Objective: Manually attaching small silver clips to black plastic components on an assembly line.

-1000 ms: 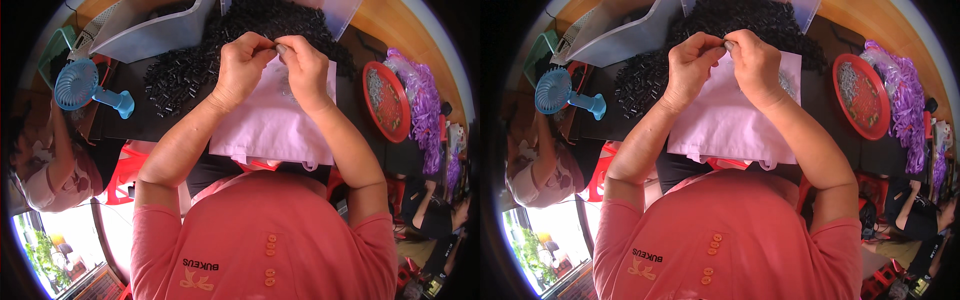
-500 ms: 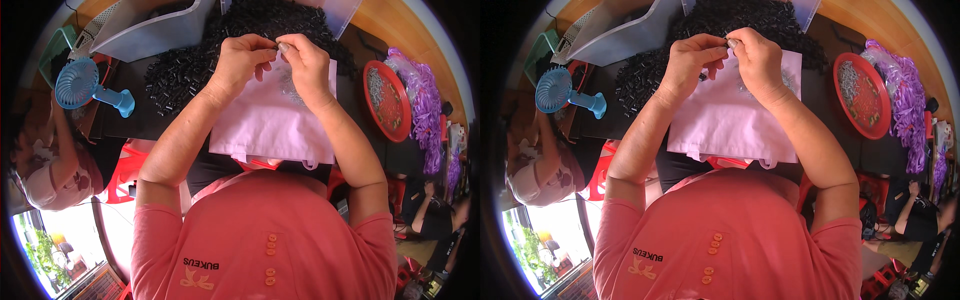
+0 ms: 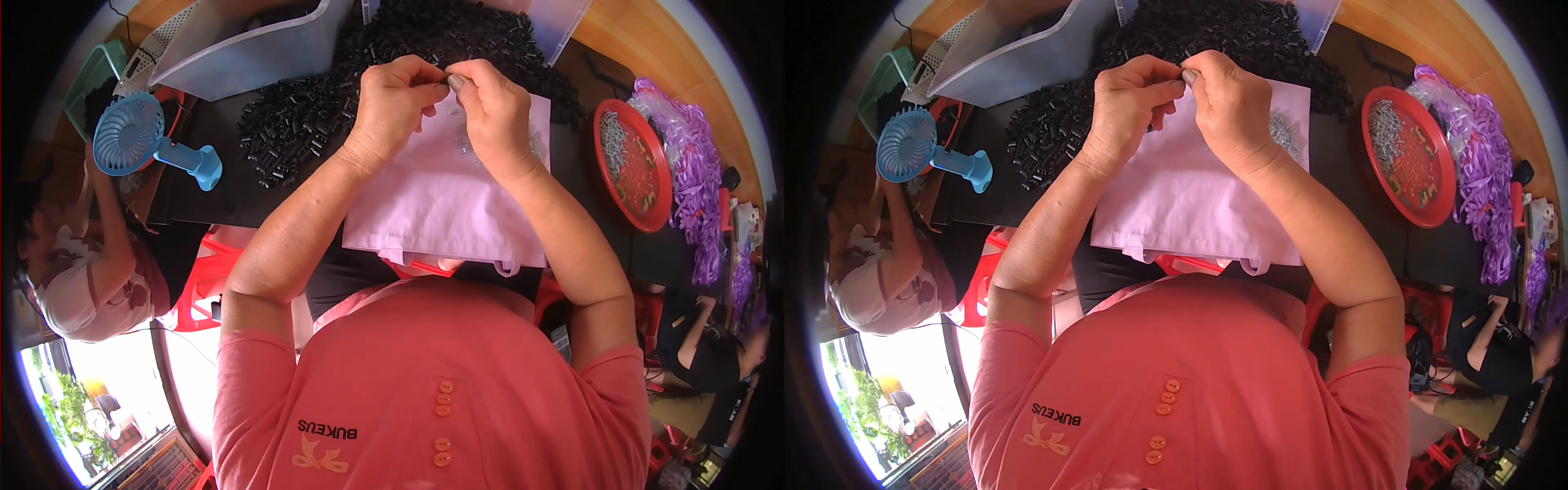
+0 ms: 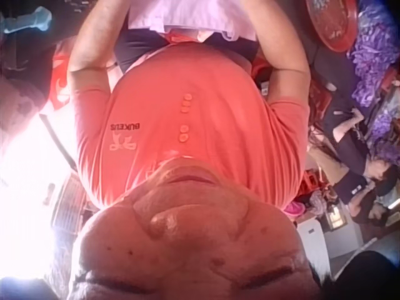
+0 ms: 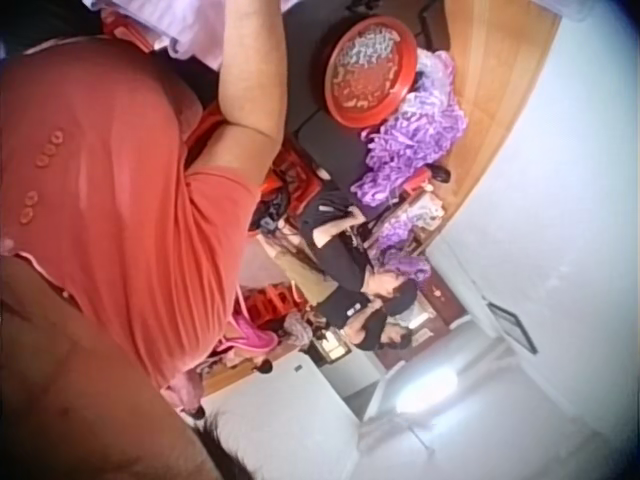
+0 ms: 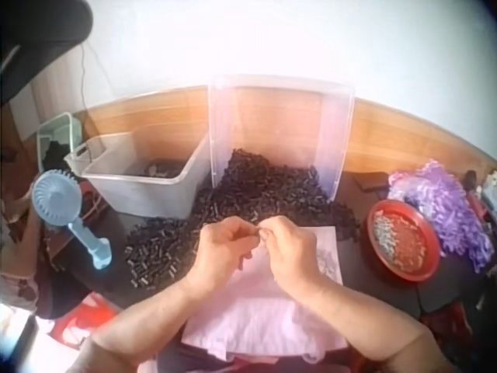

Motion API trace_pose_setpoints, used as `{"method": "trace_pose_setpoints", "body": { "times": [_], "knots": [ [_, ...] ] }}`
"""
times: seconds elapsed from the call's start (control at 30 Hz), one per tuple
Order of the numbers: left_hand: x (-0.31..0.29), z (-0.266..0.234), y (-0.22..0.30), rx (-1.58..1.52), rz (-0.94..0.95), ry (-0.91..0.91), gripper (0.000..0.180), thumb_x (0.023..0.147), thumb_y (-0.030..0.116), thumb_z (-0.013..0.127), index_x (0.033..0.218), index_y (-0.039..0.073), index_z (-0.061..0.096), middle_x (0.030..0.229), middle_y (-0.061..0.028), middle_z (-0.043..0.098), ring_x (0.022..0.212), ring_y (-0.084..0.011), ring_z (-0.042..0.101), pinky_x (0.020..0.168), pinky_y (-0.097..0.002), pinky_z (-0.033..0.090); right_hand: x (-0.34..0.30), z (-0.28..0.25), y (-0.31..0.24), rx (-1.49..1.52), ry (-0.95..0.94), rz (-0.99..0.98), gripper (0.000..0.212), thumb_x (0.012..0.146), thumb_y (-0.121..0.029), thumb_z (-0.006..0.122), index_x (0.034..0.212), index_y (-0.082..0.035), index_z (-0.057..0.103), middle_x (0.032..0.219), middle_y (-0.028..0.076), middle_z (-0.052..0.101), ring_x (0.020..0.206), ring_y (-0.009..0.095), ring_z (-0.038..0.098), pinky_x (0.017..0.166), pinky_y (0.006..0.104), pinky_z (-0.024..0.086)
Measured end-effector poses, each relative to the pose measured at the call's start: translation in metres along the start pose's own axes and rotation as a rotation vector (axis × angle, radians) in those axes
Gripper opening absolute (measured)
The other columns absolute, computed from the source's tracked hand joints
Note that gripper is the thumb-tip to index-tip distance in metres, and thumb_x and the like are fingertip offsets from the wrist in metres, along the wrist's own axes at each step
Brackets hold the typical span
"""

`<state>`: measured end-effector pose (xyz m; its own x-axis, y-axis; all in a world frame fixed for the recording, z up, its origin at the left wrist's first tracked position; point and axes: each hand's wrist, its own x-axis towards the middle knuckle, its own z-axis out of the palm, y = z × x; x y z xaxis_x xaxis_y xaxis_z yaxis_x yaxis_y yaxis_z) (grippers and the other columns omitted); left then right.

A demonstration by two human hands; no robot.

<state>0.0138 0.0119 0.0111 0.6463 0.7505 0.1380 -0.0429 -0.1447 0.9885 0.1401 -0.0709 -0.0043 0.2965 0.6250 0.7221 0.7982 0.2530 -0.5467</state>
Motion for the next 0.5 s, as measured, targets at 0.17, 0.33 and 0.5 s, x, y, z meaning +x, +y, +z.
{"method": "trace_pose_setpoints", "body": {
  "times": [0.17, 0.33, 0.5],
  "knots": [
    [0.005, -0.007, -0.003, -0.243, -0.116, -0.049, 0.011, 0.086, 0.004, 0.066, 0.093, -0.005, 0.065, 0.075, -0.0074, 0.065, 0.058, -0.0124, 0.058, 0.047, -0.0259, 0.043, 0.002, -0.003, 0.006, 0.035, -0.042, -0.051, 0.013, 0.084, 0.001, 0.061, 0.095, -0.005, 0.064, 0.079, 0.011, 0.067, 0.069, 0.027, 0.067, 0.061, 0.0334, 0.053],
    [0.009, -0.01, -0.008, -0.307, -0.161, -0.058, 0.011, 0.085, 0.004, 0.067, 0.092, -0.005, 0.066, 0.076, -0.0095, 0.066, 0.058, -0.0147, 0.059, 0.049, -0.0265, 0.045, -0.003, 0.0, 0.003, 0.085, -0.122, -0.011, 0.029, 0.076, -0.001, 0.067, 0.104, -0.007, 0.063, 0.082, 0.008, 0.065, 0.071, 0.025, 0.067, 0.062, 0.0342, 0.053],
    [0.01, -0.008, -0.014, -0.357, -0.147, -0.072, 0.011, 0.083, 0.004, 0.067, 0.09, -0.005, 0.066, 0.077, -0.0101, 0.067, 0.06, -0.0161, 0.059, 0.055, -0.0275, 0.048, -0.002, 0.008, 0.009, -0.184, 0.022, -0.224, 0.033, 0.066, -0.005, 0.072, 0.097, -0.009, 0.061, 0.083, 0.005, 0.061, 0.068, 0.024, 0.063, 0.06, 0.0355, 0.05]
  ]
}}
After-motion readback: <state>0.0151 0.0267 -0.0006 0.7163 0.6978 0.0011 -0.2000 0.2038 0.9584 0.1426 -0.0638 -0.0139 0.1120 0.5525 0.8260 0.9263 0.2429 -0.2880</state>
